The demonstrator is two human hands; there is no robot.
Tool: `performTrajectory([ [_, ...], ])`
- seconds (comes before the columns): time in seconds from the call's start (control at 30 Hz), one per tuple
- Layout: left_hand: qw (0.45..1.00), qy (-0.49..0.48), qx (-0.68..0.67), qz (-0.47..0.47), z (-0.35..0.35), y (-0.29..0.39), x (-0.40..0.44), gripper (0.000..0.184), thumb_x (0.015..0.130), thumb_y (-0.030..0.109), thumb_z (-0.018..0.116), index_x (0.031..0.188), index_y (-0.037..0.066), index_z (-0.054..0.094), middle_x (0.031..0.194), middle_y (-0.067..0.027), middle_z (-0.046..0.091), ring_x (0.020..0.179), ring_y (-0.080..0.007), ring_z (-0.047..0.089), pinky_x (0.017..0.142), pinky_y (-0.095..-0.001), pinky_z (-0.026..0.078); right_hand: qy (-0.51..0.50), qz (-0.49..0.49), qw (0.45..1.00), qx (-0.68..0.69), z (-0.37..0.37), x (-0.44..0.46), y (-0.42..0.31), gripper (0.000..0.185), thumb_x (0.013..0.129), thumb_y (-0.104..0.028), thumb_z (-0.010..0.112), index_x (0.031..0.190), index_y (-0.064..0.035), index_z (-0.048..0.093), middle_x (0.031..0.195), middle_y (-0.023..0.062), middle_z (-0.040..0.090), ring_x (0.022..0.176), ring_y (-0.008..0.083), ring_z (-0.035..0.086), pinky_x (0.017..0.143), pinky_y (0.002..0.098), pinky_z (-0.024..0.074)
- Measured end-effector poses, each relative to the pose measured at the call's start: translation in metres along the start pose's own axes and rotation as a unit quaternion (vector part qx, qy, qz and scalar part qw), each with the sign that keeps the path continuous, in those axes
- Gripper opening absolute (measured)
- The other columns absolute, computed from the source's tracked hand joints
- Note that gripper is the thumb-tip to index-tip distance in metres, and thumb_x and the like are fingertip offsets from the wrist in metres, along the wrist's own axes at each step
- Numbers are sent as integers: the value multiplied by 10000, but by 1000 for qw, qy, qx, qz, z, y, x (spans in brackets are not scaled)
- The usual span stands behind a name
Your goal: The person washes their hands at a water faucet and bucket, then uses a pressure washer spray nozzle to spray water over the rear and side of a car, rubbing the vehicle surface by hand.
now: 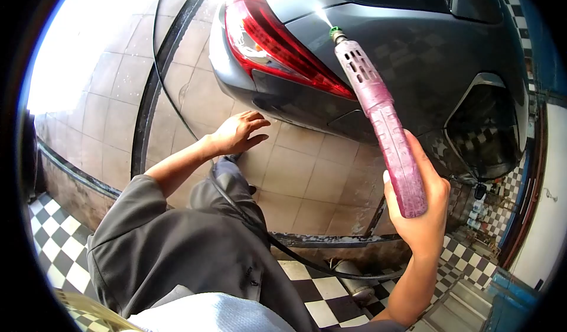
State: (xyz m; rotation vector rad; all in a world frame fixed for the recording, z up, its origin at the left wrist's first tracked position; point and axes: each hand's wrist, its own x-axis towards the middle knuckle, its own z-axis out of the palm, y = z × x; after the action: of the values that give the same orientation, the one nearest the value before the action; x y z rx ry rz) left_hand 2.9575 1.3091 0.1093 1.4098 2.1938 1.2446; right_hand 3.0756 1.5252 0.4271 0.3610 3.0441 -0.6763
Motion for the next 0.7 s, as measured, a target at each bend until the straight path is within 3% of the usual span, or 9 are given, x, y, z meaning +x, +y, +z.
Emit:
performTrajectory([
  [0.17,997,54,49,-23,-9,6,18,413,795,201,636,1139,3,523,1025,-157,548,924,-322,532,823,-381,447,-56,15,998,14,1,-3,-7,549,703,42,617,1237,14,496,962,184,652,814,190,658,749,291,489],
  [0.3,986,108,129,0,-18,5,42,522,777,190,645,1227,2,461,1071,-152,513,941,-308,493,827,-388,422,19,4,1000,-8,-9,-3,1,529,713,35,609,1230,26,499,969,180,645,824,190,641,775,297,479],
  [0.37,974,130,187,14,-25,3,62,614,770,177,636,1308,18,387,1096,-144,476,970,-294,460,832,-397,395,25,54,998,-26,-22,-11,-8,521,713,4,620,1217,52,496,989,198,631,862,206,628,794,311,470],
  [0.5,943,155,293,3,-48,-3,109,676,725,143,604,1343,33,353,1038,-127,475,946,-266,458,782,-383,384,80,120,989,-31,-33,-28,-23,493,714,-20,631,1183,67,508,913,151,625,774,167,582,754,273,450],
  [0.7,932,174,318,-15,-53,-13,155,690,719,138,569,1375,124,355,988,-114,506,947,-257,474,794,-381,373,66,84,992,-62,-40,-41,-30,502,705,0,626,1186,75,504,902,138,617,741,150,559,734,267,445],
])
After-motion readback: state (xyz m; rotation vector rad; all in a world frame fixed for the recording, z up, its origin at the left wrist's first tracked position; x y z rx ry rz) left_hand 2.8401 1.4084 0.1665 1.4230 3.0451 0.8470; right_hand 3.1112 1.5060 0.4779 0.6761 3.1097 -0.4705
